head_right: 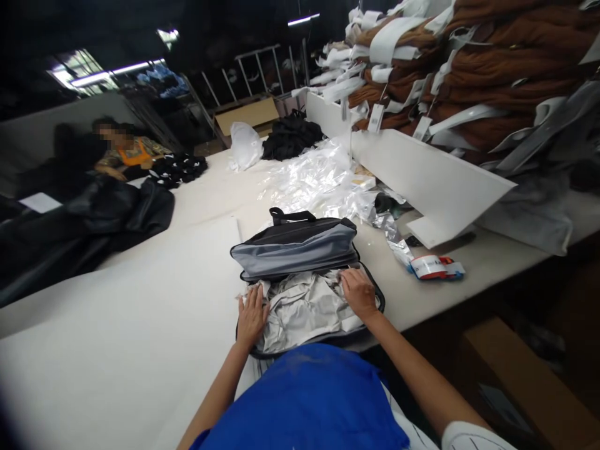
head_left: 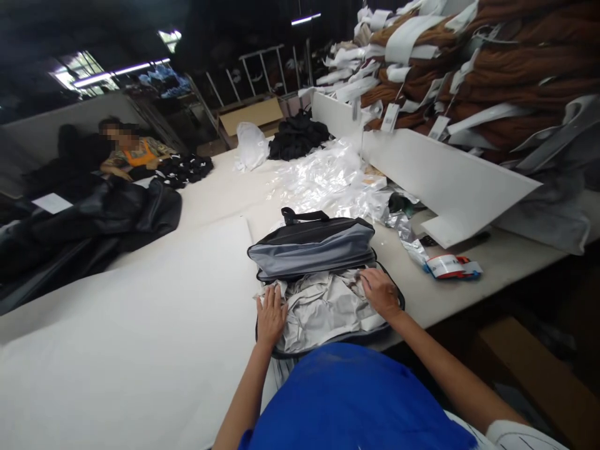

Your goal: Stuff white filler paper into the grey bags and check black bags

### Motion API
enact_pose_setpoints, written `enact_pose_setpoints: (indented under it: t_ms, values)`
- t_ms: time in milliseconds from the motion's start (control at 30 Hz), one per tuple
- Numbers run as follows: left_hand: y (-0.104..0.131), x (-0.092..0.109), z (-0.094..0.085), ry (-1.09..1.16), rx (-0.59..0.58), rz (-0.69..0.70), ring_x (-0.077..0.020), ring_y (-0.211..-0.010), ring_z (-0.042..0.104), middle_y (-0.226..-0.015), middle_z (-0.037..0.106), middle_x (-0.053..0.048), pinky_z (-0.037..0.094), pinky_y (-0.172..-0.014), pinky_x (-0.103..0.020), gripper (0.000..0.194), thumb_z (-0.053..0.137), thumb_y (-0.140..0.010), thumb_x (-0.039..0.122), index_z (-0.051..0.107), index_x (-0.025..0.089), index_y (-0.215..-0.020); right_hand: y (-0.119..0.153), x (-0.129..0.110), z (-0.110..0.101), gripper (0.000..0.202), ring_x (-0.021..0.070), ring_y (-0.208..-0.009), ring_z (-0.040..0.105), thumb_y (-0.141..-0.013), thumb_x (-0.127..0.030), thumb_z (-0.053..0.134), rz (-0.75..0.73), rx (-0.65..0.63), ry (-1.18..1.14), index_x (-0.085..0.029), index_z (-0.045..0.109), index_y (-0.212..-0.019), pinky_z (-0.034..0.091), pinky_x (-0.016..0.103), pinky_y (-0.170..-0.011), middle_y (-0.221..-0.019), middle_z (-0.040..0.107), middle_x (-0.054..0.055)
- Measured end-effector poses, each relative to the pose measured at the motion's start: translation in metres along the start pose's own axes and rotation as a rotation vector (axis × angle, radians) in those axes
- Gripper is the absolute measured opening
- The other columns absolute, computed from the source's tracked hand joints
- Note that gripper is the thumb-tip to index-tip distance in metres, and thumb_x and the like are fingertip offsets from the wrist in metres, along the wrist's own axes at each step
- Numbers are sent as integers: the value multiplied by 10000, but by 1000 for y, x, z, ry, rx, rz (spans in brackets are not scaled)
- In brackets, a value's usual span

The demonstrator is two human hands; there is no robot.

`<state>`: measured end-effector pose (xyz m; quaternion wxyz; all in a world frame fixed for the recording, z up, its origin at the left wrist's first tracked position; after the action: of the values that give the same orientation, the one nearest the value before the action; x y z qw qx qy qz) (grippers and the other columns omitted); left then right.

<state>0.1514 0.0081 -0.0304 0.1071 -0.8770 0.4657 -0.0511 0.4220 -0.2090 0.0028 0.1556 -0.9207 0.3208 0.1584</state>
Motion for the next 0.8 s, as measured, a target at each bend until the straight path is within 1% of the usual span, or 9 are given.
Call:
enact_pose_setpoints:
  t_ms: [100,200,333,433,500,567,633,700,800]
  values:
    - [5,2,1,21,-9,7,-316,-1454,310,-1565,350,-135,191,-1184,-620,551,305,-1007,340,289,145,-1522,5,-19,-3,418,264,-1223,469,-1013,-303,338,-138,142,-18,-124,575,-1308,324,382,-1107,-1307,561,139]
    - [2,5,5,36,-50,37,-324,-1459,297,-1569,352,-103,178,-1176,-648,529,298,-1006,299,293,199,-1525,0,-17,17,454,284,-1238,451,-1002,-308,366,-152,139,5,-81,505,-1370,346,402,-1101,-1335,521,172]
    - [2,10,4,26,-89,79,-333,-1474,255,-1597,299,-88,166,-1167,-676,541,328,-990,236,280,247,-1529,1,-5,46,430,290,-1211,464,-1017,-311,309,-157,139,11,-85,558,-1285,369,431,-1096,-1272,540,180]
    - [5,12,5,50,-123,76,-330,-1489,218,-1613,258,-105,144,-1170,-684,556,371,-976,227,285,269,-1523,3,8,67,492,311,-1218,469,-1022,-349,259,-187,136,-31,-50,551,-1280,388,468,-1087,-1260,532,204]
    - [3,10,10,142,-178,57,-344,-1493,199,-1614,242,-137,134,-1160,-703,553,381,-975,241,293,264,-1520,-2,24,85,547,325,-1197,499,-1014,-399,242,-168,85,-93,-34,545,-1287,423,484,-1058,-1249,538,218]
    - [-1,5,19,261,-244,38,-356,-1492,195,-1609,240,-161,188,-1145,-700,551,386,-975,266,299,252,-1519,-12,43,104,594,338,-1176,529,-994,-441,231,-116,3,-162,-37,557,-1281,443,504,-1037,-1235,556,226]
    - [-7,-2,27,352,-289,38,-326,-1488,223,-1595,278,-157,267,-1160,-617,550,412,-971,302,323,246,-1511,-23,62,120,628,355,-1178,540,-961,-466,229,-42,-78,-211,-39,591,-1246,427,527,-1052,-1230,577,240]
    - [-13,-9,33,402,-308,45,-252,-1467,296,-1563,357,-131,320,-1180,-466,538,425,-974,344,358,236,-1497,-31,79,132,648,368,-1198,536,-920,-493,245,55,-167,-242,-54,627,-1205,396,531,-1081,-1240,597,241]
    - [-20,-19,38,470,-307,21,-187,-1436,360,-1530,425,-98,327,-1184,-345,523,393,-989,376,377,224,-1489,-39,91,136,653,357,-1198,554,-872,-560,297,178,-266,-264,-117,648,-1200,422,490,-1066,-1241,632,198]
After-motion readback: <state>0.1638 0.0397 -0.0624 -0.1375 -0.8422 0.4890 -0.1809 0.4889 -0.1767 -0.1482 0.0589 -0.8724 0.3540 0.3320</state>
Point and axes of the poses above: each hand's wrist, its own y-axis away from the middle knuckle, its own z-axis out of the palm, x = y × z, the point moved 8 cm from there along -y, towards the middle knuckle
